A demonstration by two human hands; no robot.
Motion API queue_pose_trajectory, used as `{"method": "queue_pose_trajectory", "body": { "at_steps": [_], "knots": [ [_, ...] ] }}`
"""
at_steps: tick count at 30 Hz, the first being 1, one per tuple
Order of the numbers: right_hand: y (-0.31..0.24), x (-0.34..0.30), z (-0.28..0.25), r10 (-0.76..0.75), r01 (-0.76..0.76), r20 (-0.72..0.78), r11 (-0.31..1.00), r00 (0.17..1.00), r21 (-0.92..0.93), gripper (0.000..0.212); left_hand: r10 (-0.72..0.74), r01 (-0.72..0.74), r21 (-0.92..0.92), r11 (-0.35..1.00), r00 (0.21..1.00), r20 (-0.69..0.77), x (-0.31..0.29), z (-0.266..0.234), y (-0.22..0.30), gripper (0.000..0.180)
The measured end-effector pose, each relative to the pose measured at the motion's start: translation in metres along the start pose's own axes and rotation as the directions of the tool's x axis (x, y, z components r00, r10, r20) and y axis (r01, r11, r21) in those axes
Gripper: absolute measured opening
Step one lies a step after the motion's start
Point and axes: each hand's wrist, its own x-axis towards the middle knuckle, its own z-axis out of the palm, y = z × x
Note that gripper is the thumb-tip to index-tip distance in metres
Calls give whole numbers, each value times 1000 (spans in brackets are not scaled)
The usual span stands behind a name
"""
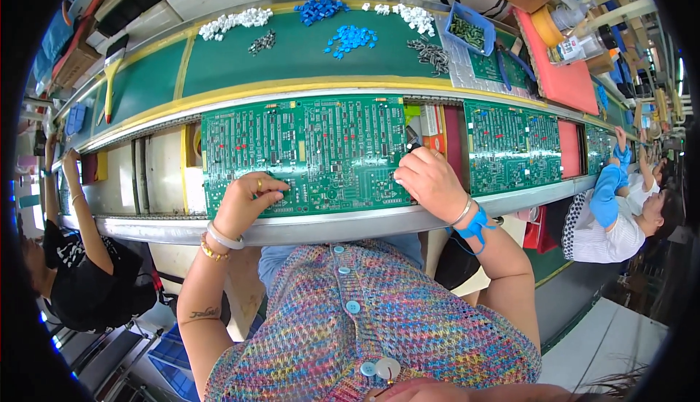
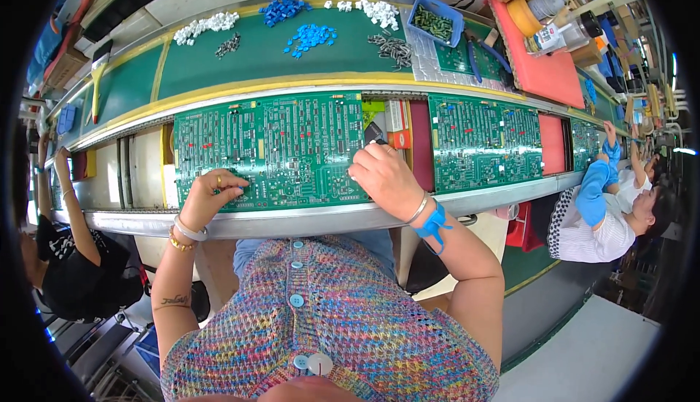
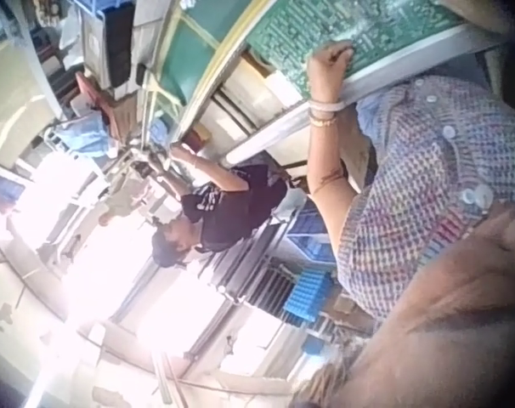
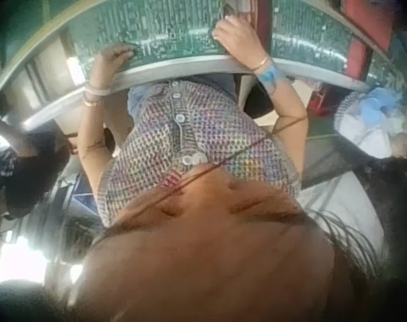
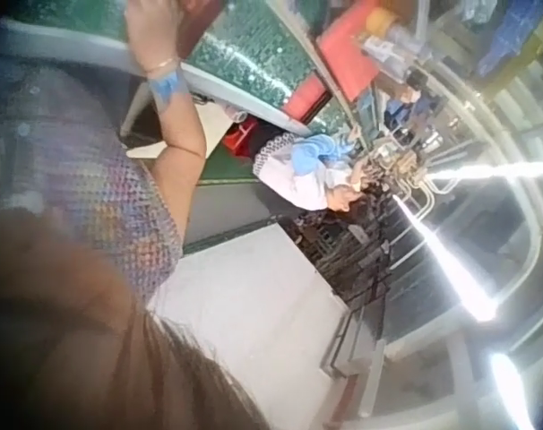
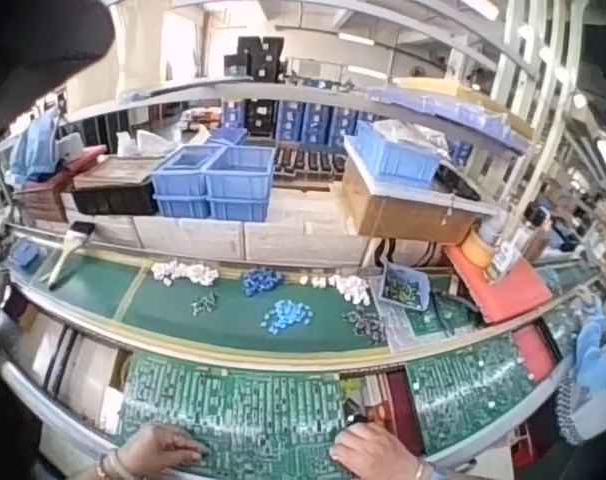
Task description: The person assembles circuit boards on an assembly line by picking electronic components from the table and inserting them into the circuit boards by hand.
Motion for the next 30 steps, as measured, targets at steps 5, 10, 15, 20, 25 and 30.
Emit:
{"method": "queue_pose_trajectory", "body": {
  "at_steps": [5,10,15,20,25,30],
  "knots": [
    [4,2,-3,58,-59,35,998,998,34,12,-80,79,-70,994,997,-22,3,-2,1,17],
    [2,2,-3,-14,14,28,1000,1000,-3,13,-56,56,-6,998,998,26,6,-5,4,17],
    [19,8,-16,21,-25,20,983,1000,183,7,-14,14,15,1000,1000,6,7,0,-5,16],
    [101,45,-29,426,-406,-317,904,847,131,9,-99,98,-37,995,994,-46,4,11,1,13],
    [149,57,-19,309,-358,-347,930,886,-85,9,-123,93,-309,947,989,-78,10,12,-4,11],
    [139,66,-9,209,-286,-372,944,905,-164,9,106,-95,54,994,958,-267,5,19,3,7]
  ]
}}
